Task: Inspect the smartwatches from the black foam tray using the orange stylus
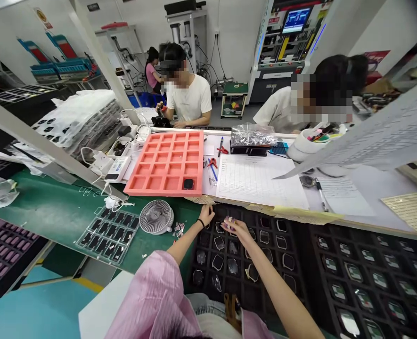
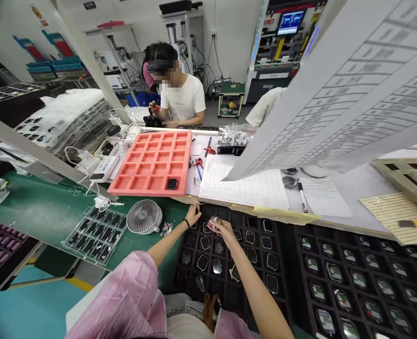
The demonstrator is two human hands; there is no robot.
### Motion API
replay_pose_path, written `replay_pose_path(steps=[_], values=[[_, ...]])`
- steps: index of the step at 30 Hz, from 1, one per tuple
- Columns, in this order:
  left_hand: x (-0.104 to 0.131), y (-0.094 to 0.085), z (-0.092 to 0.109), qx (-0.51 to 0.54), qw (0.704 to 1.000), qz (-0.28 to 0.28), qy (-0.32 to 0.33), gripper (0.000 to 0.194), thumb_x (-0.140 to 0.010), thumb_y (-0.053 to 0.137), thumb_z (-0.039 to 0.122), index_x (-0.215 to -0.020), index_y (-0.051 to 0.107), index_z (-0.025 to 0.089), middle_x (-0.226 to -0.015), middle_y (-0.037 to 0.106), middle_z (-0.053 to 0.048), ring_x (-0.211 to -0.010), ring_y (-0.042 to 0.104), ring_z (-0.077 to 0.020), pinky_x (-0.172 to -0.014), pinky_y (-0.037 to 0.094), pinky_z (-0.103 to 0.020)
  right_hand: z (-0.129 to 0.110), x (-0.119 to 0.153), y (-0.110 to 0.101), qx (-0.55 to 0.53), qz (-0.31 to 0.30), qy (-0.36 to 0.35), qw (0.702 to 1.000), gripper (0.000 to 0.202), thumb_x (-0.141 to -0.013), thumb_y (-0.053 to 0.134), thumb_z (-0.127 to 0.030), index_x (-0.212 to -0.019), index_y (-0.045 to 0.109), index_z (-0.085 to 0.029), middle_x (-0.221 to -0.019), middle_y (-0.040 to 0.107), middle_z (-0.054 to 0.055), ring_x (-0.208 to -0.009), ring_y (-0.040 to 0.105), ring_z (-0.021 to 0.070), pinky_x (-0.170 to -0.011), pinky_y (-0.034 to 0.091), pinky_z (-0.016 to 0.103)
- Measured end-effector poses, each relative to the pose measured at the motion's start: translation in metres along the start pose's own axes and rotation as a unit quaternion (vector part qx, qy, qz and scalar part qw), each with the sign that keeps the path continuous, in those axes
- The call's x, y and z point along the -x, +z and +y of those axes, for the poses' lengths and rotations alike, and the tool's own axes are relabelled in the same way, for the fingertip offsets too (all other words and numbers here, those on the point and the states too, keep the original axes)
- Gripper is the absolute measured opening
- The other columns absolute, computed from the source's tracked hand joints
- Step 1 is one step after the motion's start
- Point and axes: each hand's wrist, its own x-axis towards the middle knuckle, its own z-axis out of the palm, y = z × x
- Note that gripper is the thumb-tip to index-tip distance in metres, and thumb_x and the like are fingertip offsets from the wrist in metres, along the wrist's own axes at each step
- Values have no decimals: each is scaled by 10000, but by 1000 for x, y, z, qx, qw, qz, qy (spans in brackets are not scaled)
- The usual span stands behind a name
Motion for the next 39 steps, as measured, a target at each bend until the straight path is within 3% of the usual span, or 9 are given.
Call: replay_pose_path(steps=[4, 8, 11, 14, 18, 25, 30, 34, 39], values=[[-14, 10, -8, -41, 998, -37, -6, 263, -903, 569, 346, -1056, 595, 133, -1075, 607, -70, -973, 590, -193, -870, 495, -410, -5, -23, 2, -4, -1, 9, 1000, 356, -485, 903, -329, -717, 734, -120, -682, 720, 54, -768, 720, 250, -886, 576, 439], [-11, 8, -6, -56, 996, -67, 11, 189, -862, 593, 225, -1034, 605, 149, -1098, 605, -93, -1080, 550, -246, -975, 427, -489, -9, -33, 0, -5, -9, 17, 1000, 346, -476, 906, -327, -683, 719, -122, -643, 708, 42, -767, 718, 252, -882, 575, 449], [-2, 3, 6, -49, 993, -94, 54, 361, -775, 643, 165, -1132, 588, 184, -1197, 581, -127, -1209, 473, -313, -1063, 331, -544, -15, -34, -6, -1, -23, 26, 999, 328, -522, 888, -324, -711, 720, -116, -662, 715, 56, -790, 721, 260, -876, 569, 452], [3, 1, 22, -16, 983, -144, 113, 593, -723, 707, 215, -1283, 510, 195, -1287, 556, -131, -1237, 483, -303, -1069, 371, -475, -22, -34, -15, 8, -38, 35, 999, 302, -582, 860, -301, -774, 729, -108, -718, 731, 84, -814, 723, 259, -855, 568, 421], [-5, 9, 42, 28, 963, -206, 168, 599, -746, 717, 323, -1299, 520, 208, -1266, 604, -106, -1145, 587, -240, -954, 489, -351, -25, -35, -25, 27, -43, 38, 998, 289, -626, 828, -306, -823, 730, -120, -760, 735, 93, -820, 716, 251, -772, 582, 362], [-22, 40, 63, 1, 958, -219, 185, 526, -746, 715, 331, -1242, 592, 207, -1162, 677, -77, -1070, 633, -242, -945, 499, -369, -20, -31, -54, 103, 62, -29, 992, 437, -780, 640, -534, -955, 692, -136, -828, 716, 91, -765, 695, 240, -730, 593, 387], [-27, 58, 62, -59, 959, -215, 175, 534, -712, 757, 304, -1216, 606, 215, -1169, 671, -86, -1078, 624, -264, -957, 488, -398, -23, -41, -81, 241, 170, -113, 949, 383, -811, 561, -527, -818, 671, -160, -890, 712, 138, -963, 650, 335, -881, 505, 455], [-19, 45, 47, -111, 966, -175, 153, 534, -734, 750, 301, -1239, 593, 229, -1243, 627, -116, -1171, 558, -302, -1020, 419, -457, -21, -52, -91, 349, 194, -158, 903, 290, -799, 585, -446, -782, 676, -172, -927, 713, 158, -1090, 580, 376, -983, 404, 484], [-1, 20, 26, -160, 969, -134, 133, 493, -819, 666, 318, -1296, 552, 267, -1372, 534, -129, -1307, 429, -335, -1112, 244, -561, -7, -44, -82, 451, 195, -217, 844, 414, -889, 468, -387, -1131, 651, -106, -1284, 572, 222, -1293, 409, 392, -1065, 294, 549]])
